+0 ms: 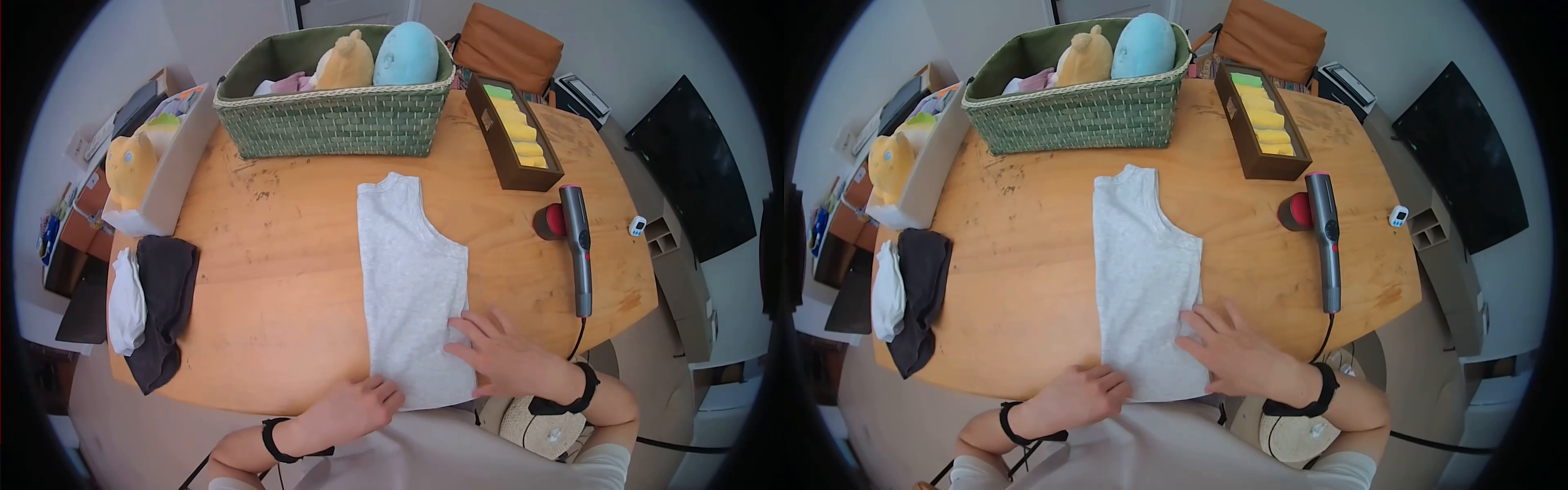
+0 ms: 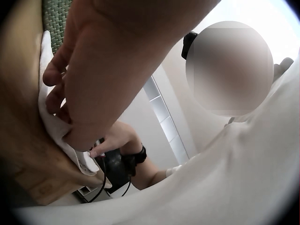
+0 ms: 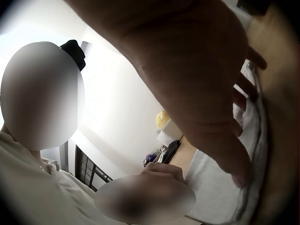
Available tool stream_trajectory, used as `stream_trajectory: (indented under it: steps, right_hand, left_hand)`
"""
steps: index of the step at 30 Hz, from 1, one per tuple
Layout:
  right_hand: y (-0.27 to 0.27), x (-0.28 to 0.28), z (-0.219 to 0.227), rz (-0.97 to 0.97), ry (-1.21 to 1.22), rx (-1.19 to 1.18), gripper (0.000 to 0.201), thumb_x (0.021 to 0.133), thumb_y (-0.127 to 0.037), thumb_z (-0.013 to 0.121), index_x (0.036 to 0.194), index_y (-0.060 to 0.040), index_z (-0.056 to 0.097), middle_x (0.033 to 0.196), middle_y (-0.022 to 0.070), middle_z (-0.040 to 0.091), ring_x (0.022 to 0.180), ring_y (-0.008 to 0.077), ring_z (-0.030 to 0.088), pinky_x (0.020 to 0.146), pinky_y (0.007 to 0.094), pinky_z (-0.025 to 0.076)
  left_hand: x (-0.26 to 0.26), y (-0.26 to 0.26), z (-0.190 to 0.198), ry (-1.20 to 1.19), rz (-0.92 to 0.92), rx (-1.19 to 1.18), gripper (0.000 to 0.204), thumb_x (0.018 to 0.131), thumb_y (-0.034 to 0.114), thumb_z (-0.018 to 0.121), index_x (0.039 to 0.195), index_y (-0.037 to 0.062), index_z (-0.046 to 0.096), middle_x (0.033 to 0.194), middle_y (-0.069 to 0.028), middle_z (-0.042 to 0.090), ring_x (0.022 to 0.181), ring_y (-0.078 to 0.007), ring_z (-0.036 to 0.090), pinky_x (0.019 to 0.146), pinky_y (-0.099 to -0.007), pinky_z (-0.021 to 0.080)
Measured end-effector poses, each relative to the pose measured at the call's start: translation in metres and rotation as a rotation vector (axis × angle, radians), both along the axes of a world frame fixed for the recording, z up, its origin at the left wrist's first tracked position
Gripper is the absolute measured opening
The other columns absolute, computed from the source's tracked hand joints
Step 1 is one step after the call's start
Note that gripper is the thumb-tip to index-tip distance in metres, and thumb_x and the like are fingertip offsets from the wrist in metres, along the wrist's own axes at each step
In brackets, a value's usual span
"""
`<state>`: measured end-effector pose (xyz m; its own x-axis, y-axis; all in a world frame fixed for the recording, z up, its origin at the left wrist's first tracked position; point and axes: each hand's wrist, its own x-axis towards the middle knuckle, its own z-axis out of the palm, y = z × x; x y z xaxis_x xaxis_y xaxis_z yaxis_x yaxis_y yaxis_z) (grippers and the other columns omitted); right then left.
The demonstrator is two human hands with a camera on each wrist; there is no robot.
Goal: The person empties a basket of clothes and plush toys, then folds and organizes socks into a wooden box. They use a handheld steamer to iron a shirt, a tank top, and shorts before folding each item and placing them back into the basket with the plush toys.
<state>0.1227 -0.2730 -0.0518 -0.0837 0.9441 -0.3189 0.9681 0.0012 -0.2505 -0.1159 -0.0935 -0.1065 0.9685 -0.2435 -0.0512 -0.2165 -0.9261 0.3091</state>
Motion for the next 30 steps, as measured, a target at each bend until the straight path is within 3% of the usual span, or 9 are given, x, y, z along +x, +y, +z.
stream_trajectory:
  steps: [5, 7, 10, 17, 20, 22, 25, 26, 30]
  right_hand:
    - [-0.014, -0.025, -0.013, 0.075, -0.116, 0.041, 0.079, 0.074, -0.023, 0.081, 0.145, -0.0097, 0.05, 0.157, 0.0178, 0.035, 0.144, 0.0346, 0.037, 0.118, 0.0606, 0.026]
    - [-0.018, -0.028, -0.022, 0.093, -0.202, 0.081, 0.078, 0.074, -0.022, 0.08, 0.145, -0.0103, 0.05, 0.155, 0.0181, 0.038, 0.144, 0.0342, 0.037, 0.118, 0.0601, 0.026]
    - [-0.02, -0.027, -0.029, 0.078, -0.12, 0.138, 0.089, 0.064, -0.024, 0.086, 0.144, -0.0133, 0.05, 0.156, 0.0174, 0.037, 0.143, 0.0345, 0.037, 0.118, 0.0564, 0.028]
    - [-0.005, -0.006, -0.033, 0.074, 0.109, 0.277, 0.042, 0.072, -0.016, 0.079, 0.111, -0.0098, 0.065, 0.136, 0.0136, 0.055, 0.129, 0.0325, 0.05, 0.11, 0.0459, 0.04]
    - [0.003, 0.011, -0.027, 0.021, 0.293, 0.28, 0.032, 0.075, -0.014, 0.075, 0.104, -0.0079, 0.063, 0.116, 0.012, 0.064, 0.111, 0.0306, 0.059, 0.097, 0.0432, 0.046]
    - [0.01, 0.02, -0.016, -0.032, 0.417, 0.248, 0.029, 0.077, -0.013, 0.074, 0.103, -0.0062, 0.062, 0.105, 0.0127, 0.066, 0.1, 0.0313, 0.063, 0.089, 0.0424, 0.049]
    - [0.019, 0.031, 0.005, -0.257, 0.508, 0.064, 0.023, 0.084, -0.013, 0.07, 0.102, -0.0021, 0.06, 0.088, 0.0163, 0.064, 0.082, 0.0356, 0.062, 0.074, 0.0426, 0.049]
    - [0.022, 0.035, 0.005, -0.352, 0.517, 0.063, 0.023, 0.088, -0.016, 0.068, 0.101, -0.0009, 0.059, 0.086, 0.0182, 0.063, 0.079, 0.037, 0.062, 0.071, 0.0432, 0.048]
    - [0.033, 0.054, -0.017, -0.471, 0.686, 0.231, 0.028, 0.096, -0.024, 0.064, 0.104, 0.0007, 0.055, 0.087, 0.0199, 0.063, 0.079, 0.0382, 0.063, 0.071, 0.0445, 0.049]
  left_hand:
    - [0.004, 0.016, 0.011, 0.103, -0.069, -0.089, 0.024, 0.078, 0.021, 0.074, 0.095, 0.0111, 0.06, 0.095, 0.0015, 0.061, 0.09, -0.0176, 0.063, 0.065, -0.0328, 0.055]
    - [0.004, 0.017, 0.01, -0.015, -0.083, -0.096, 0.02, 0.081, 0.016, 0.068, 0.098, 0.0081, 0.06, 0.095, -0.0022, 0.059, 0.091, -0.0189, 0.061, 0.067, -0.032, 0.053]
    - [0.002, 0.019, 0.009, 0.001, -0.102, -0.09, 0.029, 0.08, 0.017, 0.07, 0.106, 0.0076, 0.06, 0.1, -0.0026, 0.06, 0.097, -0.0198, 0.061, 0.072, -0.0326, 0.054]
    - [0.021, 0.037, 0.011, 0.039, -0.13, -0.136, 0.027, 0.085, 0.019, 0.069, 0.109, 0.0085, 0.061, 0.104, -0.0054, 0.062, 0.101, -0.0215, 0.063, 0.076, -0.037, 0.055]
    - [0.03, 0.052, 0.019, 0.098, -0.043, -0.385, 0.023, 0.09, 0.019, 0.067, 0.109, 0.0072, 0.061, 0.087, -0.0072, 0.064, 0.083, -0.0254, 0.067, 0.069, -0.0413, 0.053]
    - [0.038, 0.066, 0.035, 0.311, 0.032, -0.554, 0.022, 0.095, 0.022, 0.065, 0.109, 0.0059, 0.059, 0.064, -0.0086, 0.06, 0.06, -0.0262, 0.062, 0.058, -0.0394, 0.048]
    - [0.049, 0.083, 0.05, 0.375, 0.167, -0.675, 0.021, 0.099, 0.024, 0.063, 0.109, 0.0054, 0.059, 0.049, -0.0078, 0.048, 0.047, -0.0207, 0.052, 0.052, -0.035, 0.042]
    - [0.052, 0.093, 0.041, 0.357, 0.163, -0.747, 0.023, 0.102, 0.023, 0.06, 0.114, 0.0039, 0.058, 0.055, -0.0072, 0.051, 0.051, -0.014, 0.049, 0.053, -0.0301, 0.041]
    - [0.071, 0.104, 0.002, 0.239, 0.313, -1.174, 0.024, 0.102, 0.021, 0.06, 0.117, 0.0021, 0.056, 0.061, -0.0065, 0.053, 0.056, -0.0125, 0.049, 0.056, -0.0288, 0.042]
